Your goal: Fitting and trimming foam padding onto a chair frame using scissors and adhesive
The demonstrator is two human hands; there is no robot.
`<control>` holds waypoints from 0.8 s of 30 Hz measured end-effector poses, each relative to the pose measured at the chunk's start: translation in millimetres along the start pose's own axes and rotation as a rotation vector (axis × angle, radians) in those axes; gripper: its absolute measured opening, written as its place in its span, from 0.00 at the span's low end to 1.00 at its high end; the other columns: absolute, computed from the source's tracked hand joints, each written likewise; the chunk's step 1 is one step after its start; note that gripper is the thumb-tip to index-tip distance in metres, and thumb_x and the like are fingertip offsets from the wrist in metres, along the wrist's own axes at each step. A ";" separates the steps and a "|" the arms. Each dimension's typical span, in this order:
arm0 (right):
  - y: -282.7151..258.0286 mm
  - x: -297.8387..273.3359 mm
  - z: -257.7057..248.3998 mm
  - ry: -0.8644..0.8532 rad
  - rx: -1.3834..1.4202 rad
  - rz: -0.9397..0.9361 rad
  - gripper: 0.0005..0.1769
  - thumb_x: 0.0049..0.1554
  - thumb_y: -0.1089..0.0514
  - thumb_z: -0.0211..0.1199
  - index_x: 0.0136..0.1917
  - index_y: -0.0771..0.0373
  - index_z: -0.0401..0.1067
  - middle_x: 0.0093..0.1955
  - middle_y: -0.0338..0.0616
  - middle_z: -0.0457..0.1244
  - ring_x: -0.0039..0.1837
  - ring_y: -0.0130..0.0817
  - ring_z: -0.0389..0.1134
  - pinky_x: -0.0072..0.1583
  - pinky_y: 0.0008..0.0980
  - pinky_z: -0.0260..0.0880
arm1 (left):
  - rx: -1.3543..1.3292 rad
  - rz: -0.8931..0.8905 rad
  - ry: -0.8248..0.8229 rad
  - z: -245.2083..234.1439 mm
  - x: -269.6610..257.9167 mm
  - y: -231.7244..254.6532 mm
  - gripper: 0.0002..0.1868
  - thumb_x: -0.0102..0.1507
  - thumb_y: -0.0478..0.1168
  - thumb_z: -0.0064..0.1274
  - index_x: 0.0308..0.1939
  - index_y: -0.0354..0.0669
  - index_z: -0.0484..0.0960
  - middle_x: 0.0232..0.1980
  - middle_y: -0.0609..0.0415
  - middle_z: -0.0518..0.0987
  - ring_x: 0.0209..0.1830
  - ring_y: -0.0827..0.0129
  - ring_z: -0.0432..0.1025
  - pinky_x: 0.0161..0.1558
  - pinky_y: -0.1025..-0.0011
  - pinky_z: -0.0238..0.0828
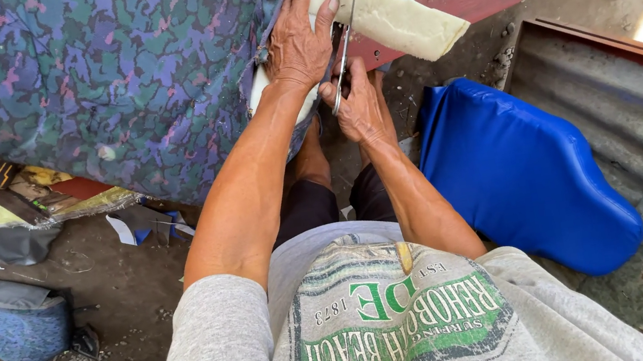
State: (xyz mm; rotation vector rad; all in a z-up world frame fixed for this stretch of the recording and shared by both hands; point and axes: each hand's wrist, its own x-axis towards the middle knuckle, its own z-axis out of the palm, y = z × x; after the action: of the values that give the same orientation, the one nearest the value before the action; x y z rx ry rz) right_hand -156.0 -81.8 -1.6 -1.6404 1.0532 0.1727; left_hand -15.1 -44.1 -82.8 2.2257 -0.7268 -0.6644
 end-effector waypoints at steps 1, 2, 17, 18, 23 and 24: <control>-0.7 0.8 1.6 0.045 0.036 -0.015 0.41 0.49 0.16 0.51 0.51 0.54 0.60 0.42 0.39 0.61 0.45 0.33 0.60 0.48 0.39 0.59 | -0.004 -0.002 -0.009 -1.0 0.9 0.5 0.36 0.74 0.61 0.40 0.78 0.43 0.58 0.81 0.41 0.62 0.82 0.48 0.58 0.80 0.58 0.51; -0.4 0.0 2.5 0.090 0.069 -0.026 0.37 0.51 0.19 0.56 0.49 0.53 0.62 0.42 0.37 0.62 0.46 0.29 0.59 0.49 0.35 0.59 | -0.009 -0.007 -0.020 -0.7 -0.2 1.3 0.37 0.74 0.61 0.41 0.78 0.42 0.58 0.80 0.40 0.62 0.81 0.48 0.58 0.80 0.59 0.50; 51.8 18.8 0.2 0.345 0.219 0.021 0.16 0.55 0.48 0.73 0.43 0.54 0.67 0.36 0.32 0.61 0.40 0.23 0.59 0.43 0.27 0.60 | -0.056 0.029 0.010 -5.8 0.3 5.5 0.34 0.74 0.60 0.40 0.76 0.41 0.60 0.77 0.40 0.67 0.78 0.47 0.62 0.78 0.58 0.55; 59.9 37.0 -13.6 0.346 0.220 0.021 0.16 0.55 0.48 0.73 0.43 0.54 0.67 0.36 0.32 0.61 0.40 0.23 0.59 0.43 0.27 0.60 | -0.056 0.030 0.009 -5.0 -0.8 2.9 0.34 0.74 0.60 0.40 0.76 0.41 0.60 0.77 0.40 0.67 0.78 0.47 0.62 0.78 0.58 0.55; 111.2 131.7 -71.9 0.342 -0.405 -0.288 0.28 0.58 0.73 0.63 0.65 0.61 0.54 0.42 0.47 0.69 0.37 0.42 0.72 0.35 0.42 0.74 | -0.060 -0.016 -0.019 -1.7 -2.3 1.6 0.38 0.74 0.64 0.38 0.77 0.40 0.59 0.79 0.40 0.64 0.80 0.47 0.60 0.80 0.59 0.54; 107.9 138.6 -75.9 0.342 -0.406 -0.286 0.28 0.58 0.73 0.63 0.65 0.61 0.54 0.42 0.47 0.69 0.37 0.42 0.72 0.35 0.42 0.74 | -0.061 -0.016 -0.021 -4.4 -2.6 5.0 0.38 0.74 0.64 0.38 0.77 0.40 0.59 0.79 0.40 0.64 0.80 0.47 0.60 0.80 0.59 0.54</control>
State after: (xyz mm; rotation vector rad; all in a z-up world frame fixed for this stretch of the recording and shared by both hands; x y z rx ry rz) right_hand -180.1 -218.1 -133.8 -2.2264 1.0669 -0.0961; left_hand -15.7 -43.4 -75.6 2.1742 -0.6908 -0.7089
